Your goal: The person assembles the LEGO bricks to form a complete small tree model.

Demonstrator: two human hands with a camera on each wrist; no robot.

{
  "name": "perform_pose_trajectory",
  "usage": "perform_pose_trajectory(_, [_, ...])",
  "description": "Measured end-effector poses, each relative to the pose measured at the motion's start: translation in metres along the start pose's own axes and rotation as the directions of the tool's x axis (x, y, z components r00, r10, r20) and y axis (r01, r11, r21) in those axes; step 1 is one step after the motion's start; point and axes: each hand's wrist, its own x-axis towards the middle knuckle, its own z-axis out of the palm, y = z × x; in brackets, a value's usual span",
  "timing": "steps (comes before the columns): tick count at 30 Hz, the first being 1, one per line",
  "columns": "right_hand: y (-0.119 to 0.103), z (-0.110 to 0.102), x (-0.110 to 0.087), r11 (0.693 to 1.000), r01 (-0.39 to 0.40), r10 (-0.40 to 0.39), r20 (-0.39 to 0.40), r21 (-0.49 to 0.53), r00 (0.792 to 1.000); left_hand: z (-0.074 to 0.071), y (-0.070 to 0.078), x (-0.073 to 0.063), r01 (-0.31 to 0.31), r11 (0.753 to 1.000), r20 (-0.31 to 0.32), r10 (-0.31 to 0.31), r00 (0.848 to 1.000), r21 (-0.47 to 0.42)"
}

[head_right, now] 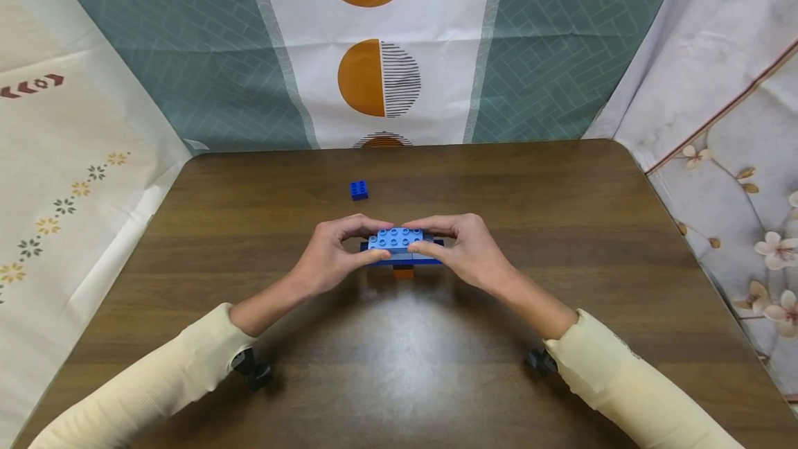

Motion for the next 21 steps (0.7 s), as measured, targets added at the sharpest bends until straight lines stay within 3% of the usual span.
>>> perform_pose_trajectory(12, [0.0037, 0.0021, -0.0004, 1.0, 0.023, -0.023, -0.009, -0.002, 1.0, -0.0006, 0.0017, -0.001, -0.008, 0.998, 0.023, 0.007, 1.0, 0.059])
perform_pose_trajectory(21, [0.0037, 0.0001, -0.0001, 1.0, 0.025, -0.025, -0.008, -0.005, 1.0, 0.0017, -0.0021, 0.0007, -0.012, 1.0, -0.003, 0.012, 1.0, 0.0])
